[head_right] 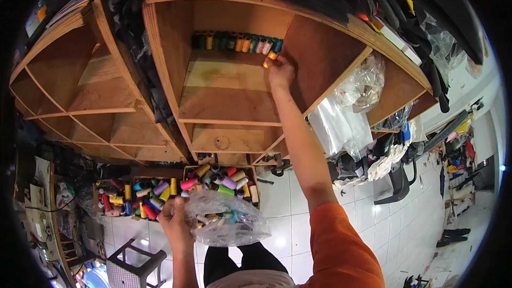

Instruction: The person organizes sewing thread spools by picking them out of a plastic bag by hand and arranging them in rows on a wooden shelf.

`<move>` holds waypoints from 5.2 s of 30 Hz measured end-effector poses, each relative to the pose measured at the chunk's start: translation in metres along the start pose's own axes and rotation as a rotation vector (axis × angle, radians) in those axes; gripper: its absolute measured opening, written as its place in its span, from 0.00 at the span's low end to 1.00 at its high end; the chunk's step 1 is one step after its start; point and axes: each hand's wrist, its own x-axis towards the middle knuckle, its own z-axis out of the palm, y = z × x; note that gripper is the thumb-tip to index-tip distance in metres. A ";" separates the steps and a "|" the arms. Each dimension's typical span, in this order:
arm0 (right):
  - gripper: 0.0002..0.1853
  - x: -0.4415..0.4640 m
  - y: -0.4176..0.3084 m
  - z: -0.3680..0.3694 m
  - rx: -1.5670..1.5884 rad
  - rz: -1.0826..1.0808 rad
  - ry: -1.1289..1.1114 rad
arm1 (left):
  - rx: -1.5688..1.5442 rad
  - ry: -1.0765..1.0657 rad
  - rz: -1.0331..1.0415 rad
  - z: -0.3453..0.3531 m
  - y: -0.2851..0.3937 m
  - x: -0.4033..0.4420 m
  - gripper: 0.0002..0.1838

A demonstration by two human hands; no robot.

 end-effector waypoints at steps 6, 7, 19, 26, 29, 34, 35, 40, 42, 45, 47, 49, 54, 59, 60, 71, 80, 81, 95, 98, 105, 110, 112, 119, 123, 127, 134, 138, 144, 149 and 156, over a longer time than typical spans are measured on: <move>0.12 0.051 0.036 0.032 -0.554 -0.273 0.277 | -0.024 0.030 -0.003 0.000 -0.004 0.019 0.17; 0.13 0.055 0.037 0.034 -0.607 -0.289 0.267 | -0.017 0.039 0.009 0.002 -0.006 0.023 0.16; 0.10 0.078 0.043 0.049 -0.736 -0.197 0.195 | -0.019 0.053 -0.046 -0.004 -0.024 0.044 0.16; 0.09 0.076 0.050 0.050 -0.695 -0.263 0.197 | 0.026 0.056 -0.012 0.002 -0.016 0.043 0.16; 0.10 0.076 0.052 0.049 -0.641 -0.231 0.192 | 0.048 0.060 -0.026 0.000 -0.016 0.042 0.16; 0.11 0.074 0.053 0.045 -0.583 -0.211 0.161 | 0.080 0.064 0.000 -0.006 -0.031 0.043 0.16; 0.11 0.076 0.053 0.045 -0.616 -0.206 0.159 | 0.077 0.069 -0.005 -0.007 -0.032 0.043 0.16; 0.13 0.072 0.056 0.033 -0.616 -0.239 0.106 | 0.089 0.120 -0.082 -0.003 -0.016 0.038 0.15; 0.15 0.050 0.056 0.030 -0.467 -0.176 0.034 | 0.060 0.121 -0.056 -0.001 -0.009 0.039 0.12; 0.17 -0.024 0.000 0.000 0.283 0.022 -0.350 | 0.030 0.078 -0.027 0.001 0.003 0.039 0.15; 0.17 -0.088 -0.059 -0.038 0.476 0.172 -0.722 | 0.091 -0.016 0.031 0.007 0.022 0.037 0.20; 0.19 -0.136 -0.080 -0.081 0.716 0.427 -1.245 | 0.068 -0.037 0.039 0.011 0.037 0.030 0.16; 0.19 -0.252 -0.116 -0.094 0.202 0.182 -1.828 | 0.028 -0.015 0.082 0.012 0.047 0.022 0.10; 0.19 -0.328 -0.017 -0.056 -0.336 -0.204 -1.548 | 0.006 -0.060 0.141 0.017 0.056 0.004 0.11; 0.18 -0.333 0.000 -0.051 -0.311 -0.287 -1.442 | 0.019 -0.064 0.160 0.016 0.059 0.001 0.11; 0.22 -0.356 0.038 -0.027 -0.647 -0.178 -1.240 | -0.019 -0.092 0.135 0.012 0.066 -0.015 0.11; 0.18 -0.321 -0.081 -0.090 -0.222 0.189 -1.319 | -0.055 -0.042 0.124 -0.001 0.066 -0.013 0.12; 0.18 -0.314 -0.093 -0.098 -0.178 0.314 -1.343 | -0.068 -0.033 0.119 -0.001 0.065 -0.012 0.11; 0.16 -0.140 -0.146 -0.130 -0.094 -0.070 -0.510 | -0.034 0.062 0.086 -0.002 0.052 0.005 0.12; 0.15 -0.068 -0.117 -0.099 -0.580 -0.560 -0.309 | -0.035 0.084 0.108 -0.007 0.041 0.010 0.12; 0.09 0.055 -0.068 -0.020 -1.171 -0.550 -0.303 | -0.025 0.167 0.019 -0.013 0.027 0.023 0.11; 0.10 0.095 -0.034 0.001 -1.283 -0.591 -0.300 | -0.002 0.191 -0.006 -0.018 0.013 0.033 0.11; 0.10 0.099 -0.031 0.009 -1.348 -0.541 -0.292 | 0.009 0.205 -0.024 -0.019 0.012 0.035 0.10; 0.10 0.112 -0.013 0.029 -1.408 -0.528 -0.238 | 0.005 0.231 -0.034 -0.025 -0.004 0.047 0.11; 0.09 0.116 -0.004 0.029 -1.430 -0.584 -0.263 | -0.012 0.239 -0.040 -0.023 -0.002 0.049 0.11; 0.09 0.112 -0.006 0.027 -1.424 -0.592 -0.288 | 0.022 0.248 -0.001 -0.025 -0.010 0.056 0.11; 0.09 0.113 0.009 0.035 -1.450 -0.613 -0.210 | 0.010 0.242 -0.022 -0.020 -0.002 0.055 0.10; 0.08 0.105 -0.002 0.034 -1.430 -0.584 -0.191 | 0.016 0.246 -0.047 -0.020 -0.001 0.054 0.10; 0.10 0.035 -0.067 -0.006 -0.865 -0.376 -0.338 | 0.001 0.218 -0.041 -0.014 -0.003 0.045 0.10; 0.18 -0.144 -0.118 -0.082 0.130 0.386 -1.932 | -0.017 0.123 -0.016 -0.001 0.016 0.028 0.10; 0.17 -0.318 -0.052 -0.062 -0.458 -0.257 -1.611 | -0.045 -0.065 0.056 0.011 0.047 -0.015 0.09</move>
